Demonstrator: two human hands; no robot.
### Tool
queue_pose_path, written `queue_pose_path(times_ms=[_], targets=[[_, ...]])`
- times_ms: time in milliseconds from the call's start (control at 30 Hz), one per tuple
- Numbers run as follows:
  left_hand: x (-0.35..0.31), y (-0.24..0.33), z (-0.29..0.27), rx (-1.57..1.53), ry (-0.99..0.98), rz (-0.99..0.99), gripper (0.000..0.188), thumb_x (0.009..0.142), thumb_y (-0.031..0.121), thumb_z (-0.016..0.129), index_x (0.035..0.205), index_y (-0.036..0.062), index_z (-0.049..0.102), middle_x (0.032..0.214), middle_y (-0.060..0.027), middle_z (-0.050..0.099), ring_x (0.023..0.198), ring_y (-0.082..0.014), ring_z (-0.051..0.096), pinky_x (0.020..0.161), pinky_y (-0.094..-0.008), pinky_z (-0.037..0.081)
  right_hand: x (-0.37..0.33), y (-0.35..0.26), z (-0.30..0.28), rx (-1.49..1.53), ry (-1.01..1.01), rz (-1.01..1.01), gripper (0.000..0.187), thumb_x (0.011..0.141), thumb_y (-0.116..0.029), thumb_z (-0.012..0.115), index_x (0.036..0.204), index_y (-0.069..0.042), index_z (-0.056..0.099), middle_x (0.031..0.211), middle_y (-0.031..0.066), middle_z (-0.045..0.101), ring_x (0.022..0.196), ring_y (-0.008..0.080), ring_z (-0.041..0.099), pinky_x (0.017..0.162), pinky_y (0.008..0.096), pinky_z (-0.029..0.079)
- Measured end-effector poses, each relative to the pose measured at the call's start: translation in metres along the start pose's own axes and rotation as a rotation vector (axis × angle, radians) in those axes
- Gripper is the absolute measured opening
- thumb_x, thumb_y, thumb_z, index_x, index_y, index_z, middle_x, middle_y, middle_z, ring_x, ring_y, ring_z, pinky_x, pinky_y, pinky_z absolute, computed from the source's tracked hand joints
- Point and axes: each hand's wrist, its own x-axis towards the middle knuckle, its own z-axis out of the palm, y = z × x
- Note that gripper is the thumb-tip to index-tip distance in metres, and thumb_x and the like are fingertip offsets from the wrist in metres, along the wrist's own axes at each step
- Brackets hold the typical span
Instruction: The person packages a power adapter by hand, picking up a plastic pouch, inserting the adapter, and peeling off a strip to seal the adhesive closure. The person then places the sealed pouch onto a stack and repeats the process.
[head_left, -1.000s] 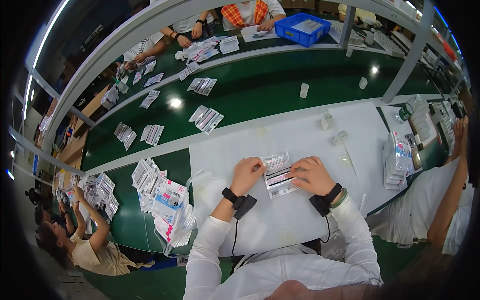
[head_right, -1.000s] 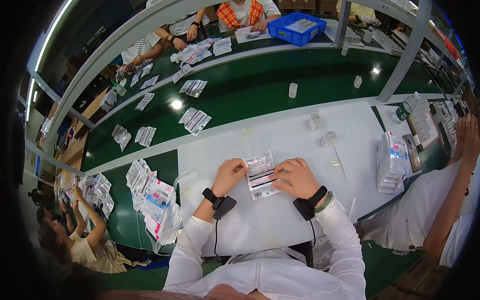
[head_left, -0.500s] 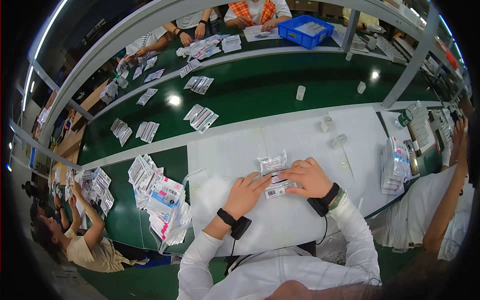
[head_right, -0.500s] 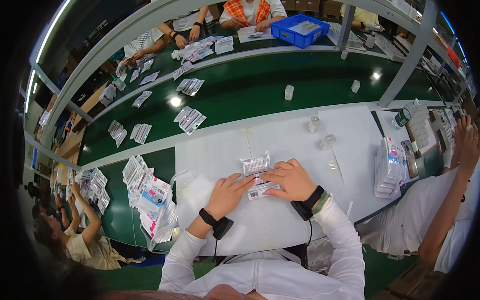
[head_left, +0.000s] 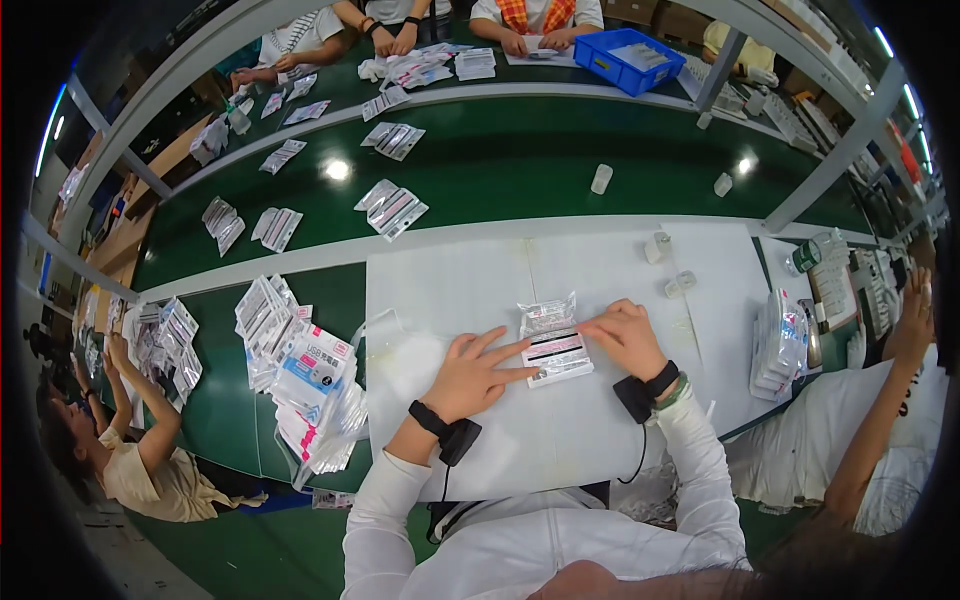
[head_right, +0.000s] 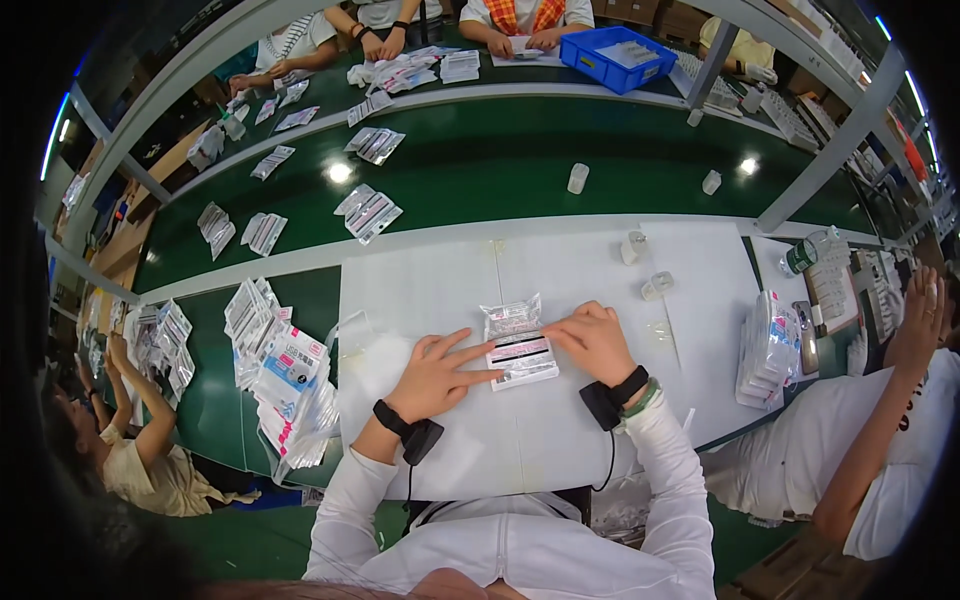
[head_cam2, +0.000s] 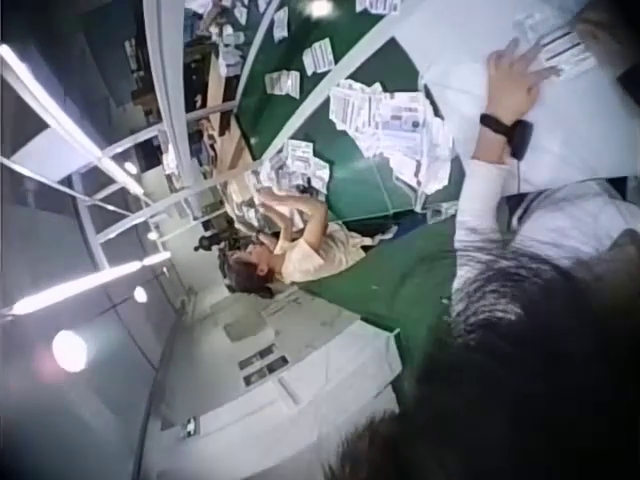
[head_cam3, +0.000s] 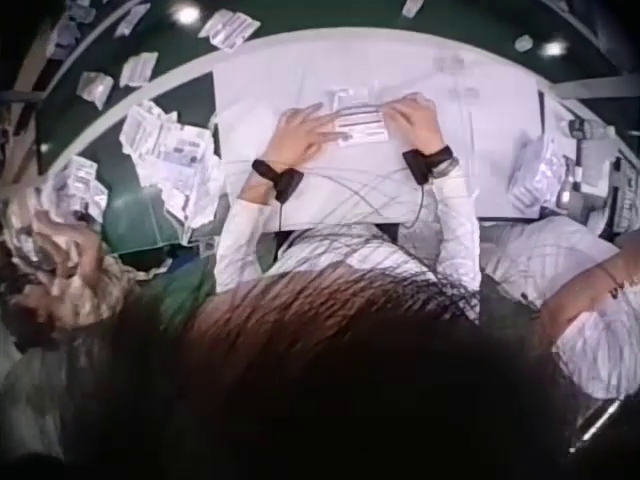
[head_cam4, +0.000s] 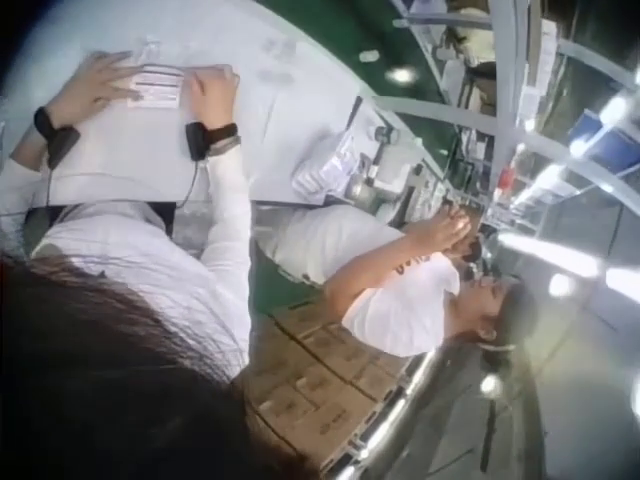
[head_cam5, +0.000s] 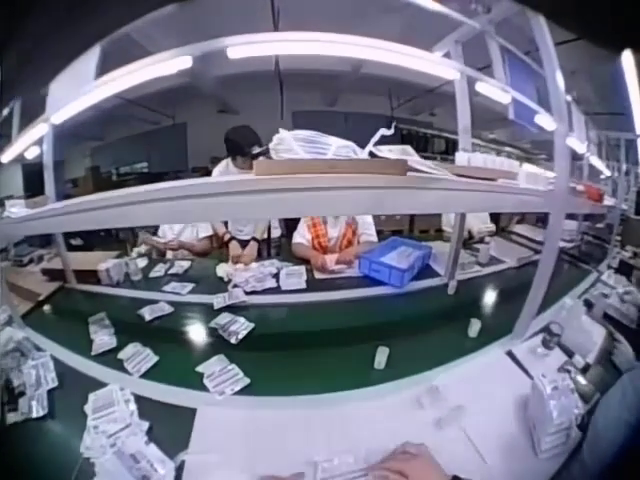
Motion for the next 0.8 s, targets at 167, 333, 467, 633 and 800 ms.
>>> queue_pose_path(times_ms=[167,333,467,633,800], targets=[[-0.002,0.001,0.000,0.017,-0.020,0.009,0.050,0.084,0.015,0.061,0.126,0.0426,0.063,0.151,0.0101,0.043,0.138,-0.0255,0.038,0.108,-0.0488,0.028,-0.003,-0.060,0.032,-0.167,0.107,-0.279,0.013,0.079,-0.025,0.074,0.089,-0.018,0.070,0.084,-0.0029,0.064,0.086,0.0195,0.058,0.077,0.0355,0.041],[-0.003,0.001,0.001,0.019,-0.003,0.013,0.048,0.085,0.015,0.061,0.125,0.0416,0.064,0.151,0.0104,0.044,0.139,-0.0254,0.037,0.109,-0.0491,0.027,-0.015,-0.081,0.043,-0.291,0.101,-0.219,0.015,0.076,-0.024,0.076,0.085,-0.016,0.067,0.082,-0.0024,0.060,0.084,0.0189,0.059,0.074,0.0334,0.043],[-0.005,-0.001,0.002,0.014,-0.002,0.012,0.047,0.085,0.015,0.061,0.124,0.0410,0.065,0.151,0.0103,0.043,0.140,-0.0256,0.036,0.109,-0.0494,0.027,-0.020,-0.079,0.051,-0.326,0.051,-0.289,0.017,0.077,-0.024,0.076,0.089,-0.016,0.067,0.082,-0.0024,0.060,0.083,0.0190,0.060,0.075,0.0333,0.043],[-0.004,-0.003,0.001,0.006,-0.008,0.012,0.046,0.084,0.015,0.061,0.122,0.0398,0.066,0.151,0.0103,0.044,0.140,-0.0254,0.035,0.109,-0.0494,0.026,-0.016,-0.084,0.048,-0.207,0.115,-0.206,0.017,0.078,-0.024,0.075,0.089,-0.015,0.066,0.082,-0.0023,0.060,0.081,0.0189,0.061,0.075,0.0334,0.043],[-0.009,-0.004,0.001,0.019,-0.014,0.006,0.045,0.084,0.016,0.061,0.122,0.0395,0.066,0.150,0.0102,0.044,0.141,-0.0248,0.034,0.109,-0.0496,0.026,-0.018,-0.082,0.058,-0.268,0.087,-0.224,0.017,0.079,-0.025,0.074,0.088,-0.015,0.064,0.083,-0.0014,0.060,0.082,0.0184,0.061,0.076,0.0339,0.043]])
